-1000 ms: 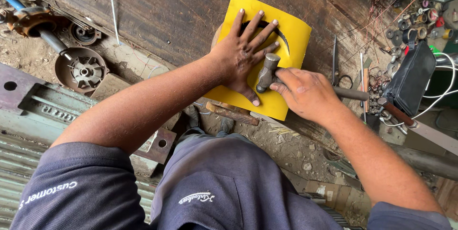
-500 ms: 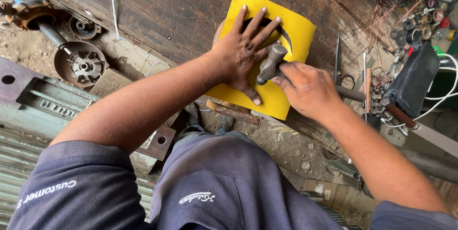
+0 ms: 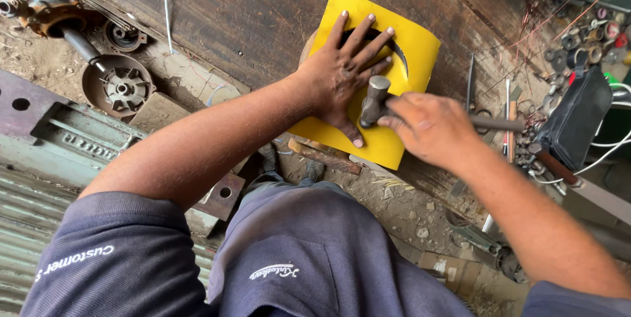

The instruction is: The person holds a sheet of yellow gasket paper over a motor end housing on the workbench and uses a hammer to press a circular outline into the paper. They then cut out the traced circle with scissors and press the cut paper disc into the motor housing opening to fit it as a gasket.

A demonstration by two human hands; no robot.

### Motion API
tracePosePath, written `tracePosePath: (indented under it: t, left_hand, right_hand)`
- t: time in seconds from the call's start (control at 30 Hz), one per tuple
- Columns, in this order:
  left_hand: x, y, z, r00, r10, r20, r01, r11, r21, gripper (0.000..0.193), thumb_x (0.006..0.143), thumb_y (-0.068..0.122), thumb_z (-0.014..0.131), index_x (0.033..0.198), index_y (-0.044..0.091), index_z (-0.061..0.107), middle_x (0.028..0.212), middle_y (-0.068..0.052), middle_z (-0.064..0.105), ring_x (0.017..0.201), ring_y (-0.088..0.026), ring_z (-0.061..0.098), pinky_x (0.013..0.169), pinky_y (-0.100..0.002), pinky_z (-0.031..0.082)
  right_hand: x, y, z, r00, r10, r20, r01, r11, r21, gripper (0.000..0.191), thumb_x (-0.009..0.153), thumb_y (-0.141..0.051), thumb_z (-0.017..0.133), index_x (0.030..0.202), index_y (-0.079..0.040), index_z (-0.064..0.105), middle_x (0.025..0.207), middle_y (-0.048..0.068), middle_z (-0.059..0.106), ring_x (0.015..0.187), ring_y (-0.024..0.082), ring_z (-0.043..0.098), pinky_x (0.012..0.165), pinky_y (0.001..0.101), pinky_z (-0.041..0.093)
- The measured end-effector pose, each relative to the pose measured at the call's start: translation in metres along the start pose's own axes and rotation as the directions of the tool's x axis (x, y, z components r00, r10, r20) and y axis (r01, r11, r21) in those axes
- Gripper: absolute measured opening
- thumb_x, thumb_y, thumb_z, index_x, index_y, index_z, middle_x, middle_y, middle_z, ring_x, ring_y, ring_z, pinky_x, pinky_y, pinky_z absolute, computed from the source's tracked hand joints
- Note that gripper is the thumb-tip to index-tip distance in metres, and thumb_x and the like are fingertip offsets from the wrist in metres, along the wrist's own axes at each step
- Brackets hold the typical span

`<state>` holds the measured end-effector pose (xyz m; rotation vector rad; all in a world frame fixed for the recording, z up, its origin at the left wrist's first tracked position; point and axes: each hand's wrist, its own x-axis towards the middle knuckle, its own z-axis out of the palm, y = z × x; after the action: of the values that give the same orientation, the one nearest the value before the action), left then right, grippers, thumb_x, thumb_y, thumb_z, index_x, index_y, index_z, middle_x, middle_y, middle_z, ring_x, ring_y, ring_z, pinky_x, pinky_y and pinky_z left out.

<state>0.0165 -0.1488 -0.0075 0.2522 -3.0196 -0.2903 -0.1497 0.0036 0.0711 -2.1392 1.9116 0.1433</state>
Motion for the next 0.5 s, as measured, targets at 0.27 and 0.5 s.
tracePosePath:
  t: [0.27, 0.5]
  left_hand:
    - [0.000, -0.001, 0.001, 1.000, 0.012, -0.010, -0.012, 1.000, 0.000, 0.151, 0.043, 0.106, 0.056, 0.159, 0.011, 0.036, 0.168, -0.021, 0.011, 0.152, -0.047, 0.008, 0.115, -0.072, 0.004]
    - [0.000, -0.001, -0.002, 1.000, 0.007, 0.028, -0.008, 1.000, 0.013, 0.148, 0.045, 0.106, 0.057, 0.156, 0.011, 0.039, 0.169, -0.021, 0.012, 0.152, -0.048, 0.009, 0.115, -0.072, 0.004]
  right_hand:
    - [0.000, 0.008, -0.004, 0.997, 0.021, -0.078, -0.015, 0.997, 0.079, 0.032, 0.095, -0.036, 0.070, 0.111, -0.009, 0.072, 0.103, 0.013, 0.073, 0.091, 0.036, 0.071, 0.075, 0.0481, 0.057]
    - [0.002, 0.011, 0.000, 0.991, 0.072, -0.112, -0.057, 0.990, 0.126, 0.034, 0.097, -0.040, 0.068, 0.111, -0.009, 0.070, 0.103, 0.015, 0.073, 0.092, 0.039, 0.071, 0.077, 0.0493, 0.057]
